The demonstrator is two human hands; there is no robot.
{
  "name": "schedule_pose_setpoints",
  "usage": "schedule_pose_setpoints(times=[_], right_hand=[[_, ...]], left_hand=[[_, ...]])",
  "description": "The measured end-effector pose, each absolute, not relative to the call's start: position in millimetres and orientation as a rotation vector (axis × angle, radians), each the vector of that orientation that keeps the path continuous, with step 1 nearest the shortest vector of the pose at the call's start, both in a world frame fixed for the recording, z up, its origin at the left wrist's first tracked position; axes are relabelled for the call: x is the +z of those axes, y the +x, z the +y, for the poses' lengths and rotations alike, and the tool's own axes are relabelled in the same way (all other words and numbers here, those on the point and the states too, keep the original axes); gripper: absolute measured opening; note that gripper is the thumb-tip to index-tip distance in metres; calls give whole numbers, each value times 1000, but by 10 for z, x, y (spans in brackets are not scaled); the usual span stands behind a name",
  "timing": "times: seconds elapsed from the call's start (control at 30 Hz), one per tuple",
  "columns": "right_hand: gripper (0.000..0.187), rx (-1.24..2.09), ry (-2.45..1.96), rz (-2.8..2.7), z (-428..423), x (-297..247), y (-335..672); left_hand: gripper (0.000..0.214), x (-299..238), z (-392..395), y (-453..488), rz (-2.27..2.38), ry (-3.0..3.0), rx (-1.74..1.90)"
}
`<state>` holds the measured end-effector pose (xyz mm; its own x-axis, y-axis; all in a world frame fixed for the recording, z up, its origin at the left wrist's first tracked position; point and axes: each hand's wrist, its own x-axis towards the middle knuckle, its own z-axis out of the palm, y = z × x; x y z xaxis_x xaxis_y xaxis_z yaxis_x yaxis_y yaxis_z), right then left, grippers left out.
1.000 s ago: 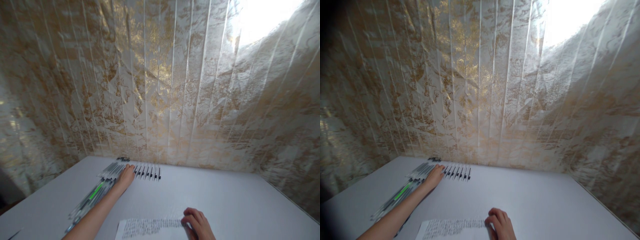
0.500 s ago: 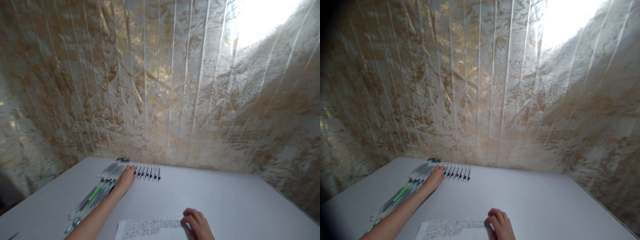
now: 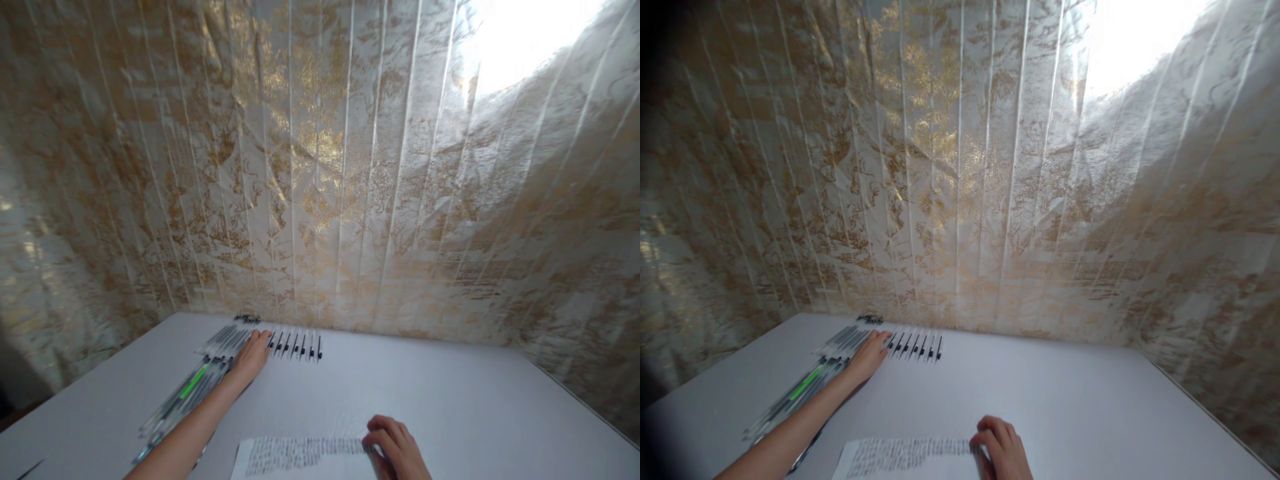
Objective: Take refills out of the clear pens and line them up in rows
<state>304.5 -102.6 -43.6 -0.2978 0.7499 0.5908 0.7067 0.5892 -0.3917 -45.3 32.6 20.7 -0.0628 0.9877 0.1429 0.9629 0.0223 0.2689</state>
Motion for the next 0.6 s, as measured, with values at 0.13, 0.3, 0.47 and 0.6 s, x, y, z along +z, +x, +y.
schedule_pose_setpoints(times=[0.13,0.3,0.47,0.6], right_hand=[[21,82,-1145,-2049,-1024,-453,3054],[19,91,-1138,-2045,-1022,-469,3057],[21,117,-1149,-2050,-1018,-480,3064],[23,126,-1155,-2062,-1016,-485,3069]], left_hand=[[29,212,327,-515,2085,2097,535],[22,237,326,-588,1962,2119,628],[16,227,333,-593,1920,2130,667],[18,202,369,-570,1943,2129,671]])
